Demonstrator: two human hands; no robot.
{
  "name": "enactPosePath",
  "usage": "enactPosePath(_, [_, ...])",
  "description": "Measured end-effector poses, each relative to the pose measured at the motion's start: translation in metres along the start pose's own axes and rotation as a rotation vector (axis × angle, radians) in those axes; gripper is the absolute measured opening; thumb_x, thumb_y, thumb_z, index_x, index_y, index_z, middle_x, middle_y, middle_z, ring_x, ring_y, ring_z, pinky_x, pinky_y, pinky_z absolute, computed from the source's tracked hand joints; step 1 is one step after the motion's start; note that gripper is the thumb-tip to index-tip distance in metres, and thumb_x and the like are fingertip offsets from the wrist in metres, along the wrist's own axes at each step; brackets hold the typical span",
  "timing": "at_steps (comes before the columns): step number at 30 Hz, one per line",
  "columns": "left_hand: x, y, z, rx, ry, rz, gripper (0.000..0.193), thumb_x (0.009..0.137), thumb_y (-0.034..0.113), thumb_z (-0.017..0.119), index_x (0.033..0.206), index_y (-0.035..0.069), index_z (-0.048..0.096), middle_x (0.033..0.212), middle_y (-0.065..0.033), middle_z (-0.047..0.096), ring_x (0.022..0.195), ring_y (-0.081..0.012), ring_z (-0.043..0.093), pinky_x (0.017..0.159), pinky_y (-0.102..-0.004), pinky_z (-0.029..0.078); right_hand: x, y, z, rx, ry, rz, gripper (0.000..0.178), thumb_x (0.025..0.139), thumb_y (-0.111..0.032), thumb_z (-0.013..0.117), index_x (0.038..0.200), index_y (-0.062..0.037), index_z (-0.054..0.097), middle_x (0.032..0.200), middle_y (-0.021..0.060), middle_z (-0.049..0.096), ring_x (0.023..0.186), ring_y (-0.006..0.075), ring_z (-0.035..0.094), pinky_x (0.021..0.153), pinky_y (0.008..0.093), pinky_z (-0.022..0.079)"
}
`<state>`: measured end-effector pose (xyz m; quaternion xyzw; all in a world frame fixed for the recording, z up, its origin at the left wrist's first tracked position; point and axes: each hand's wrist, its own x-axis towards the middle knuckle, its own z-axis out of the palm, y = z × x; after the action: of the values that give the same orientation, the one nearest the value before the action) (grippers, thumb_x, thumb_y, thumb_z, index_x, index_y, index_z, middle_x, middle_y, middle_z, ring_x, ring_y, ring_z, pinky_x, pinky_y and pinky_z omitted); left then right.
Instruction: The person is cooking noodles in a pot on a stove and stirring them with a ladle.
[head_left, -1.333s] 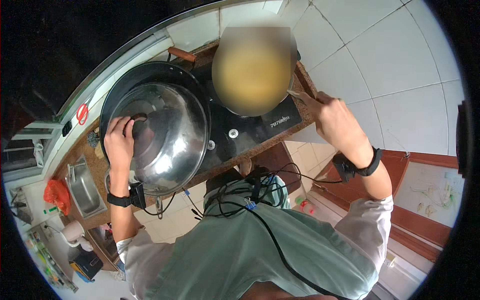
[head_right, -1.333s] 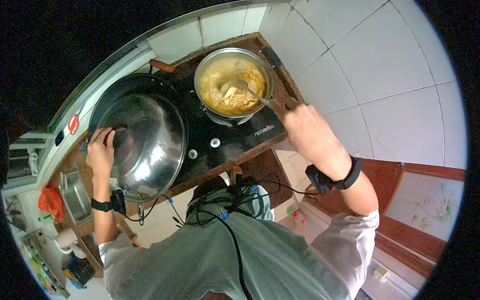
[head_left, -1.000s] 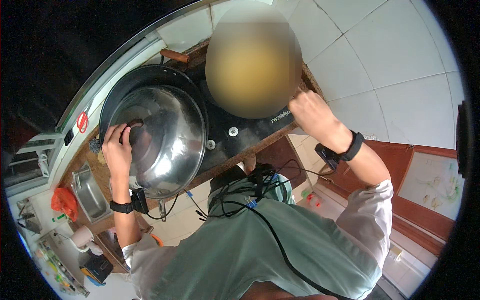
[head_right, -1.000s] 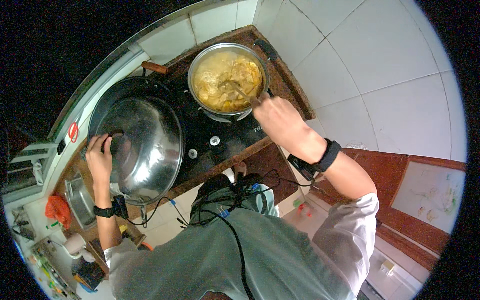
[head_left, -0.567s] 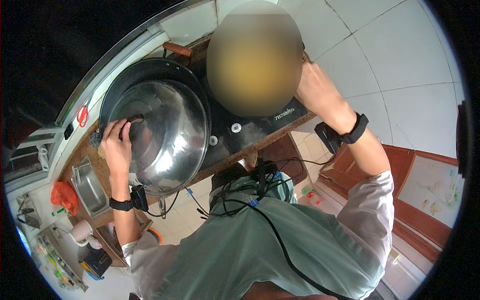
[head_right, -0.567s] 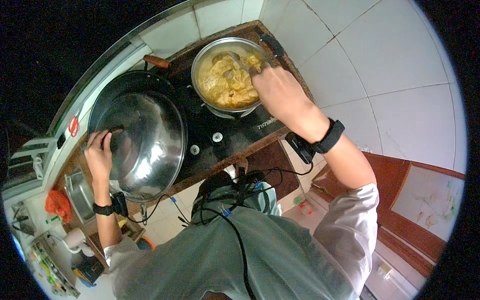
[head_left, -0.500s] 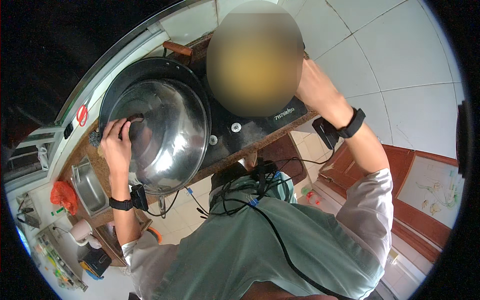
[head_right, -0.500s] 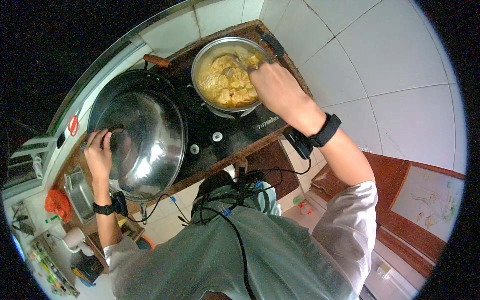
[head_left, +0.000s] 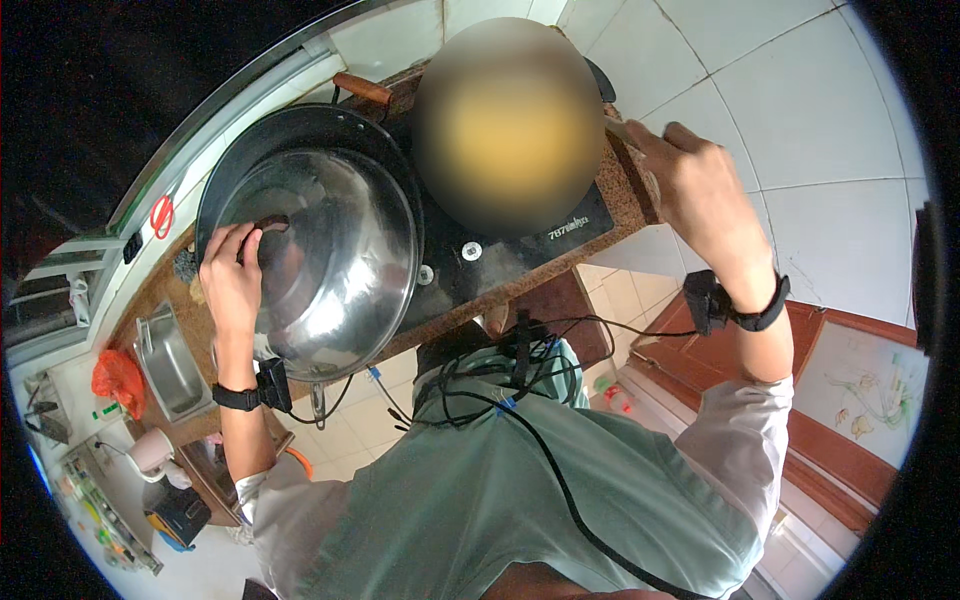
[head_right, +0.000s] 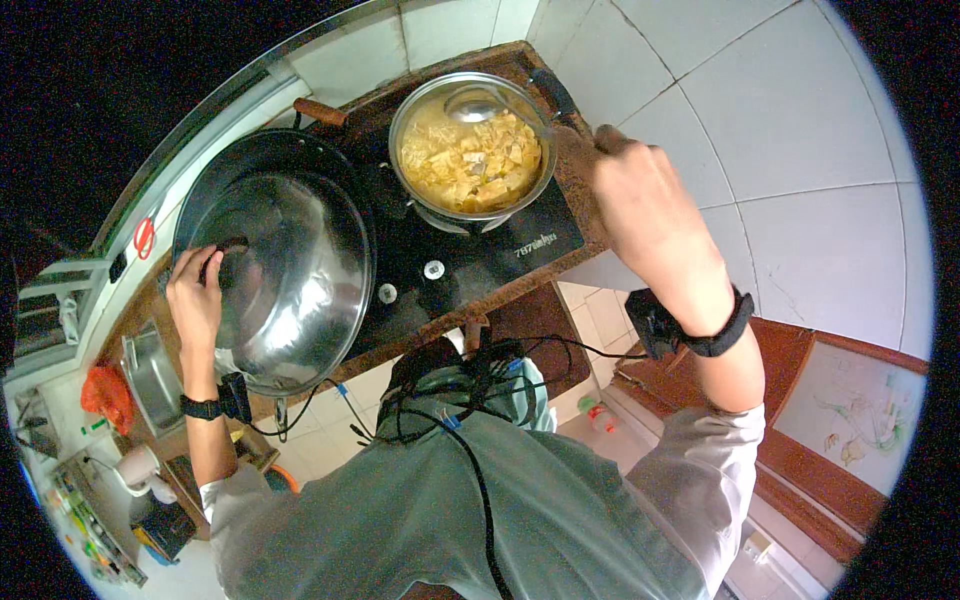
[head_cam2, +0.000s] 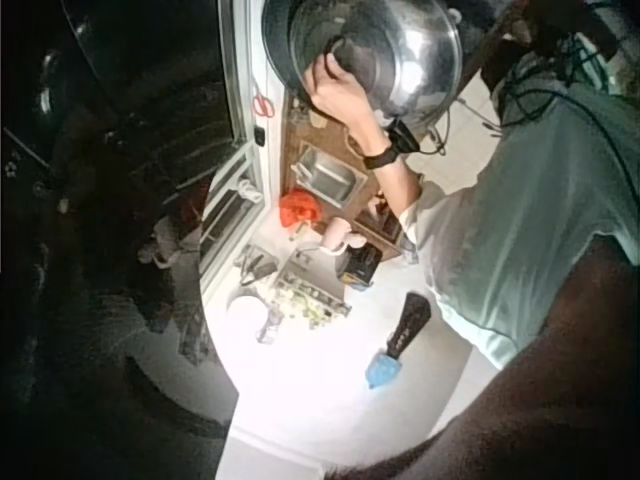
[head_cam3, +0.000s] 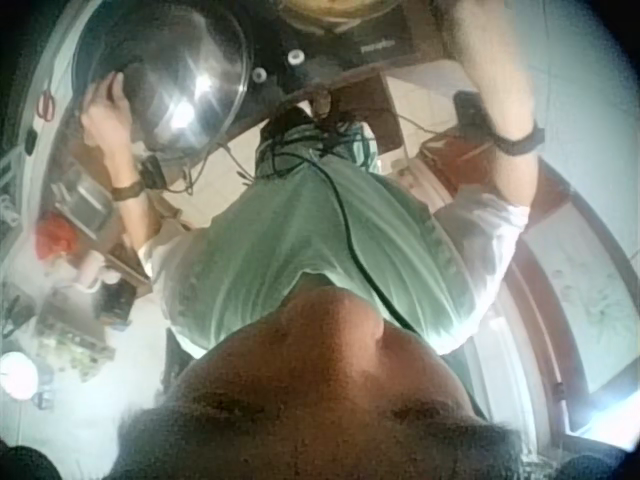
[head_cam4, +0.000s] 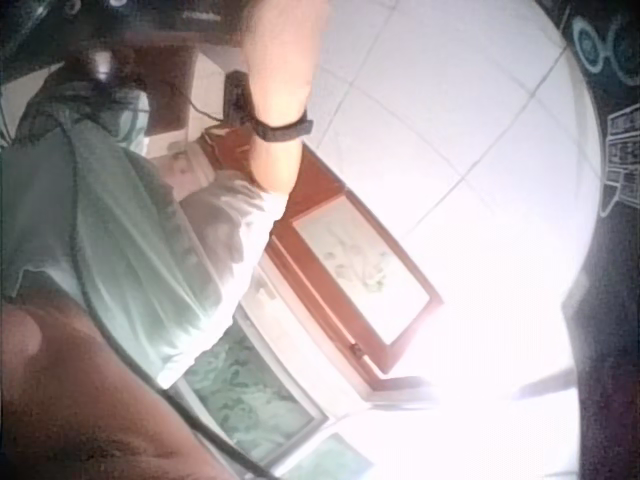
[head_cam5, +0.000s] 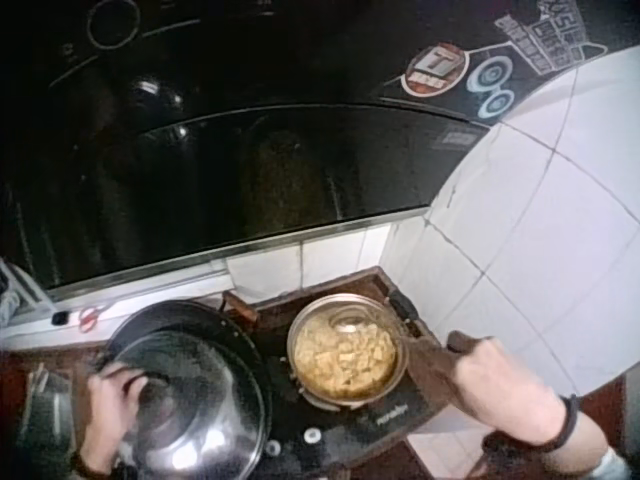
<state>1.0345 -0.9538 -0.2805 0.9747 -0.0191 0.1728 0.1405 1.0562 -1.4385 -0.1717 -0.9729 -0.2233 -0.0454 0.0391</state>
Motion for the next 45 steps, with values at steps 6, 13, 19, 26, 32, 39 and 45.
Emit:
enactPosePath(6, [-0.002,-0.002,0.001,-0.014,-0.007,-0.019,0.019,0.091,0.014,0.07,0.101,-0.002,0.073,0.101,-0.0178,0.07,0.091,-0.0383,0.068,0.082,-0.0391,0.053,-0.025,-0.003,-0.013,-0.081,-0.02,0.048,0.048,0.082,0.007,0.063,0.128,-0.0062,0.063,0.083,0.0174,0.059,0.072,0.0379,0.062,0.064,0.045,0.049])
enactPosePath(13, [0.0,-0.003,0.002,0.004,-0.004,0.006,0.019,0.091,0.014,0.07,0.101,-0.002,0.073,0.102,-0.0182,0.071,0.091,-0.0372,0.069,0.081,-0.0389,0.054,-0.045,0.009,0.035,-0.154,-0.19,0.001,0.054,0.076,0.012,0.056,0.128,-0.0027,0.062,0.089,0.0186,0.062,0.073,0.0389,0.064,0.066,0.045,0.054])
enactPosePath(19, [-0.001,-0.006,0.003,0.006,0.0,0.005,0.018,0.091,0.014,0.071,0.101,-0.002,0.073,0.102,-0.0185,0.071,0.091,-0.0372,0.069,0.081,-0.0393,0.054,-0.021,0.001,0.068,-0.069,-0.214,-0.04,0.001,0.076,-0.002,0.065,0.077,-0.002,0.064,0.08,0.0192,0.062,0.079,0.038,0.064,0.07,0.0471,0.054])
enactPosePath(26, [-0.002,-0.006,0.003,0.009,-0.007,-0.005,0.02,0.091,0.015,0.07,0.101,-0.001,0.073,0.102,-0.0172,0.071,0.09,-0.0367,0.069,0.081,-0.0386,0.054,-0.002,0.007,0.073,-0.026,-0.194,-0.029,0.007,0.076,0.0,0.065,0.082,0.0005,0.067,0.084,0.0226,0.065,0.081,0.0399,0.065,0.071,0.0483,0.055])
enactPosePath(32, [-0.003,-0.002,0.001,-0.003,0.0,-0.003,0.02,0.092,0.016,0.07,0.102,-0.001,0.073,0.103,-0.0158,0.071,0.091,-0.0359,0.069,0.08,-0.038,0.053,0.003,-0.017,0.019,-0.05,-0.086,0.008,0.023,0.072,0.006,0.063,0.095,0.0038,0.07,0.092,0.0281,0.067,0.078,0.0403,0.069,0.069,0.0469,0.059])
enactPosePath(39, [-0.002,-0.002,0.0,-0.003,0.023,-0.011,0.017,0.089,0.013,0.07,0.099,-0.001,0.074,0.101,-0.0147,0.071,0.09,-0.0354,0.069,0.08,-0.0382,0.054,0.006,-0.024,0.028,-0.114,-0.23,-0.041,0.059,0.075,0.011,0.06,0.131,-0.0061,0.062,0.097,0.0209,0.061,0.077,0.0388,0.067,0.068,0.0432,0.057])
enactPosePath(45, [-0.001,-0.004,0.002,0.006,0.006,-0.023,0.02,0.092,0.019,0.07,0.101,0.002,0.074,0.104,-0.0131,0.072,0.092,-0.0352,0.069,0.08,-0.0382,0.054,0.004,-0.025,0.053,-0.095,-0.163,-0.116,0.02,0.072,0.007,0.062,0.088,0.0022,0.073,0.076,0.0217,0.067,0.075,0.0388,0.07,0.067,0.0452,0.059])
